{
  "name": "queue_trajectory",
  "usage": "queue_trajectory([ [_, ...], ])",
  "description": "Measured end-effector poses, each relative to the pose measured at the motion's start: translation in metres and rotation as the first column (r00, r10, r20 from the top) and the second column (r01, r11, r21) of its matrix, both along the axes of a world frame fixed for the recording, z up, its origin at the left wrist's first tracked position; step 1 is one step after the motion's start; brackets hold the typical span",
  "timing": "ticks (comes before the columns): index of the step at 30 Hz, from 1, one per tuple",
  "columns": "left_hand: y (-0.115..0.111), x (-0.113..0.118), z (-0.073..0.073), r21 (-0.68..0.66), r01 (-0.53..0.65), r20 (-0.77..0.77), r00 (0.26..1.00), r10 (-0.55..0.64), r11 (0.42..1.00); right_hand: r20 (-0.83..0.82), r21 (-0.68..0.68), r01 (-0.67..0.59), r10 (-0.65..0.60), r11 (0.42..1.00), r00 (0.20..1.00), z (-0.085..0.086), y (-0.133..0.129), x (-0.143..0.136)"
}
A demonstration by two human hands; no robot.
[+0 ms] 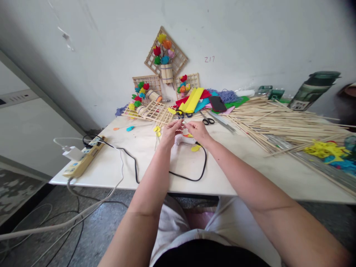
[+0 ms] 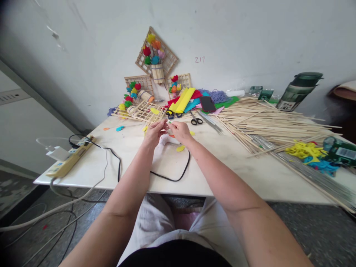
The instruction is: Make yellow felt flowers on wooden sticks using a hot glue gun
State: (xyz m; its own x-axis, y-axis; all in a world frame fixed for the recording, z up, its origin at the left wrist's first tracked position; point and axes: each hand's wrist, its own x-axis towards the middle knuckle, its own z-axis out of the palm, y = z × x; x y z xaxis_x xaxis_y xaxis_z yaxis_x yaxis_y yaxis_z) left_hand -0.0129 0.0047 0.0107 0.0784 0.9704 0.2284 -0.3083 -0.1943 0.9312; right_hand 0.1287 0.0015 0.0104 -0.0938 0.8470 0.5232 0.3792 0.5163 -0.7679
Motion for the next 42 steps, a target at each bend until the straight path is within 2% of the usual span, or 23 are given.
queue_trajectory([
  [7, 0.005, 0.006, -0.004, 0.173, -0.049, -0.161, 0.984, 0.077, 0.984, -0.052, -0.094, -0.109, 0.104, 0.990, 0.993, -0.008, -0.004, -0.014],
  [10, 0.006, 0.005, -0.005, 0.171, -0.105, -0.198, 0.970, 0.138, 0.980, 0.024, -0.131, -0.119, 0.123, 0.984, 0.992, -0.009, 0.000, -0.009],
  [14, 0.005, 0.003, -0.002, 0.119, -0.135, -0.172, 0.973, 0.154, 0.984, 0.135, -0.134, -0.054, 0.072, 0.989, 0.988, -0.003, 0.003, 0.005],
  [19, 0.002, 0.000, 0.001, 0.091, -0.080, -0.151, 0.984, 0.093, 0.993, 0.042, -0.149, 0.003, 0.004, 0.989, 0.999, 0.005, 0.003, 0.017],
  [24, -0.001, -0.001, 0.001, 0.086, 0.027, -0.186, 0.982, -0.010, 0.996, -0.158, -0.186, -0.073, 0.043, 0.980, 0.986, 0.007, 0.002, 0.013],
  [28, -0.003, 0.000, 0.003, 0.117, 0.103, -0.230, 0.970, -0.074, 0.988, -0.322, -0.219, -0.070, -0.004, 0.973, 0.947, 0.006, 0.006, 0.013],
  [33, -0.005, 0.001, 0.003, 0.107, 0.181, -0.259, 0.955, -0.148, 0.978, -0.515, -0.247, -0.025, -0.109, 0.969, 0.851, 0.011, 0.012, 0.027],
  [38, -0.006, 0.000, 0.001, 0.061, 0.313, -0.326, 0.904, -0.278, 0.948, -0.560, -0.311, -0.065, -0.128, 0.948, 0.819, 0.020, 0.013, 0.039],
  [42, -0.007, -0.001, 0.002, 0.023, 0.392, -0.379, 0.855, -0.355, 0.919, -0.535, -0.318, -0.190, -0.010, 0.929, 0.845, 0.019, 0.012, 0.042],
])
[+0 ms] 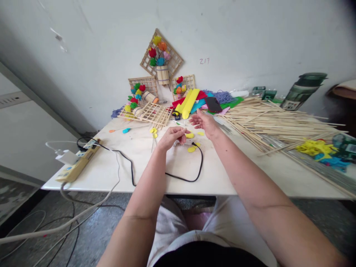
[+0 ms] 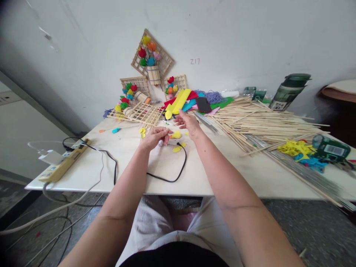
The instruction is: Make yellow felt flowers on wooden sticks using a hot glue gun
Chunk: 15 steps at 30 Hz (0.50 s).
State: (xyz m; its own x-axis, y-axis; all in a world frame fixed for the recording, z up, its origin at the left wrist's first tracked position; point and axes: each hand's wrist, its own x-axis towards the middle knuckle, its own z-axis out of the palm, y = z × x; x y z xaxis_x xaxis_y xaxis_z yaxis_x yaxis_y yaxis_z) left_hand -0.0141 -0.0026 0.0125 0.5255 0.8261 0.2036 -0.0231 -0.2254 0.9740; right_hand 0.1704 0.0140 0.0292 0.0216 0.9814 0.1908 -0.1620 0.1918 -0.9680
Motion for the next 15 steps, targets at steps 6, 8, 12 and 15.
queue_trajectory([
  [6, -0.004, 0.000, 0.005, -0.002, 0.071, -0.087, 0.994, -0.071, 0.997, 0.033, 0.020, -0.126, 0.125, 0.992, 0.992, -0.002, -0.002, -0.004],
  [8, -0.006, 0.001, 0.006, -0.001, 0.079, -0.110, 0.991, -0.078, 0.997, 0.039, 0.017, -0.113, 0.112, 0.993, 0.993, 0.000, -0.003, -0.006],
  [12, -0.007, 0.003, 0.007, 0.006, 0.086, -0.158, 0.984, -0.084, 0.996, 0.041, 0.048, -0.065, 0.063, 0.997, 0.997, 0.001, -0.004, -0.009],
  [15, -0.006, 0.004, 0.006, 0.006, 0.086, -0.165, 0.983, -0.084, 0.996, 0.015, 0.055, -0.012, 0.011, 0.998, 1.000, 0.001, -0.004, -0.012],
])
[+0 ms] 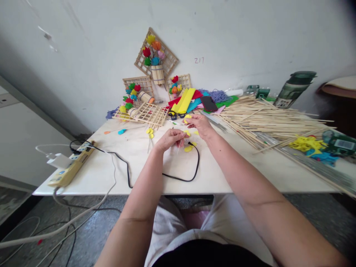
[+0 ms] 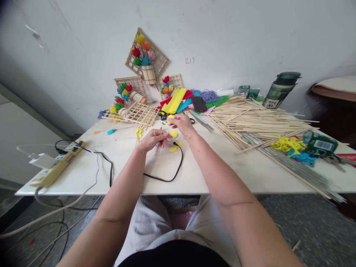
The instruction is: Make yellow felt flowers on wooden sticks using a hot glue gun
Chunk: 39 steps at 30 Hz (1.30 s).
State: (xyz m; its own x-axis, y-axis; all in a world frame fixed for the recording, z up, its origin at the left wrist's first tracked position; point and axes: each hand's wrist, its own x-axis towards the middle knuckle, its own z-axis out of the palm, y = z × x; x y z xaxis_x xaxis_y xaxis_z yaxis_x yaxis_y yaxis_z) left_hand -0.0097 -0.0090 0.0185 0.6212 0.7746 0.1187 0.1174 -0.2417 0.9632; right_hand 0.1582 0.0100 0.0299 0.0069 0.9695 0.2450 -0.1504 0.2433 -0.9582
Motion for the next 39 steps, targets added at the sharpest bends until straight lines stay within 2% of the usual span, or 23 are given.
queue_trajectory([
  [3, 0.001, 0.000, -0.001, 0.008, -0.014, 0.002, 1.000, 0.014, 1.000, -0.039, -0.017, 0.005, -0.006, 1.000, 0.999, 0.000, -0.001, -0.002],
  [8, 0.001, 0.001, -0.002, 0.000, -0.023, 0.036, 0.999, 0.023, 1.000, -0.124, -0.082, -0.203, 0.192, 0.976, 0.974, 0.002, -0.004, 0.003],
  [11, 0.001, 0.001, -0.002, -0.008, -0.021, 0.042, 0.999, 0.021, 1.000, -0.158, -0.095, -0.247, 0.231, 0.964, 0.960, 0.001, -0.003, 0.006],
  [15, 0.001, 0.000, -0.002, -0.008, -0.042, 0.033, 0.999, 0.042, 0.999, -0.126, -0.089, -0.208, 0.196, 0.974, 0.972, -0.002, 0.001, 0.006],
  [26, 0.002, 0.003, -0.005, 0.019, -0.128, 0.020, 0.992, 0.128, 0.992, -0.058, -0.063, 0.016, -0.020, 0.998, 0.998, -0.008, 0.002, -0.006],
  [28, 0.003, 0.003, -0.005, 0.014, -0.153, 0.043, 0.987, 0.153, 0.988, -0.064, -0.048, 0.000, -0.003, 0.999, 0.998, -0.008, 0.000, -0.007],
  [32, 0.005, 0.003, -0.007, 0.039, -0.188, 0.092, 0.979, 0.184, 0.981, -0.036, -0.036, -0.204, 0.203, 0.978, 0.978, -0.005, -0.004, -0.008],
  [34, 0.006, 0.002, -0.007, 0.050, -0.193, 0.095, 0.978, 0.188, 0.980, -0.025, -0.026, -0.269, 0.268, 0.963, 0.963, -0.005, -0.005, -0.007],
  [36, 0.007, 0.002, -0.008, 0.043, -0.195, 0.100, 0.977, 0.190, 0.980, -0.046, -0.008, -0.243, 0.243, 0.970, 0.969, -0.005, -0.004, -0.005],
  [39, 0.008, 0.002, -0.009, 0.037, -0.205, 0.093, 0.975, 0.201, 0.978, -0.114, -0.005, -0.093, 0.091, 0.996, 0.989, -0.006, 0.001, 0.000],
])
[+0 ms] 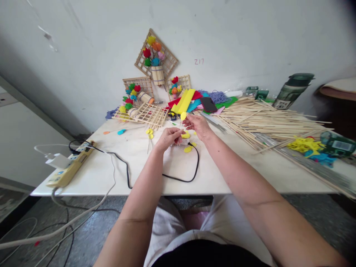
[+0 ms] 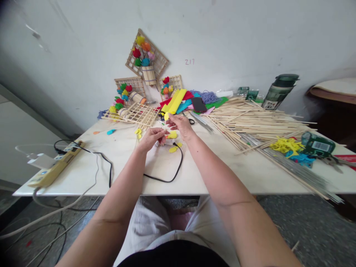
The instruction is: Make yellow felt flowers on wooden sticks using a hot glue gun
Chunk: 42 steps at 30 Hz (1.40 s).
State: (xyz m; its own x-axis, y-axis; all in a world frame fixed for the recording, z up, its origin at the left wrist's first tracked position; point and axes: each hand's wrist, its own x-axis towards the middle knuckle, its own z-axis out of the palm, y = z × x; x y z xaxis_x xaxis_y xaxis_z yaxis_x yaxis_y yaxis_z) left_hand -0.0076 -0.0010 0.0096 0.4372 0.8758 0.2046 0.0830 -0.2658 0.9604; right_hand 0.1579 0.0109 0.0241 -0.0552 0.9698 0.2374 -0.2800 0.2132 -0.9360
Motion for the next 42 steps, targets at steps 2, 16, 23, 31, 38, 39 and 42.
queue_trajectory([
  [2, 0.000, 0.001, 0.000, 0.007, -0.008, -0.020, 1.000, 0.009, 1.000, -0.042, -0.016, 0.093, -0.094, 0.996, 0.995, 0.000, 0.004, 0.003],
  [16, -0.005, 0.003, 0.003, 0.039, 0.000, -0.132, 0.991, 0.005, 0.999, -0.012, -0.069, 0.212, -0.214, 0.975, 0.977, 0.004, 0.004, 0.001],
  [23, -0.005, 0.003, 0.004, 0.047, -0.014, -0.102, 0.995, 0.019, 0.999, -0.006, -0.032, 0.119, -0.119, 0.992, 0.993, 0.004, 0.000, 0.002],
  [31, -0.004, 0.003, 0.004, 0.036, -0.029, -0.079, 0.996, 0.032, 0.999, -0.061, -0.072, -0.144, 0.140, 0.987, 0.988, 0.004, -0.003, 0.008],
  [38, 0.000, 0.001, -0.001, 0.068, -0.064, -0.073, 0.995, 0.069, 0.996, -0.150, -0.185, 0.055, -0.084, 0.981, 0.985, 0.009, 0.003, 0.014],
  [39, 0.000, 0.001, -0.001, 0.074, -0.065, -0.062, 0.996, 0.070, 0.995, -0.149, -0.190, 0.101, -0.130, 0.977, 0.980, 0.008, 0.005, 0.014],
  [42, 0.000, 0.002, 0.000, 0.083, -0.077, -0.030, 0.996, 0.079, 0.994, -0.156, -0.170, 0.193, -0.219, 0.966, 0.963, 0.004, 0.008, 0.013],
])
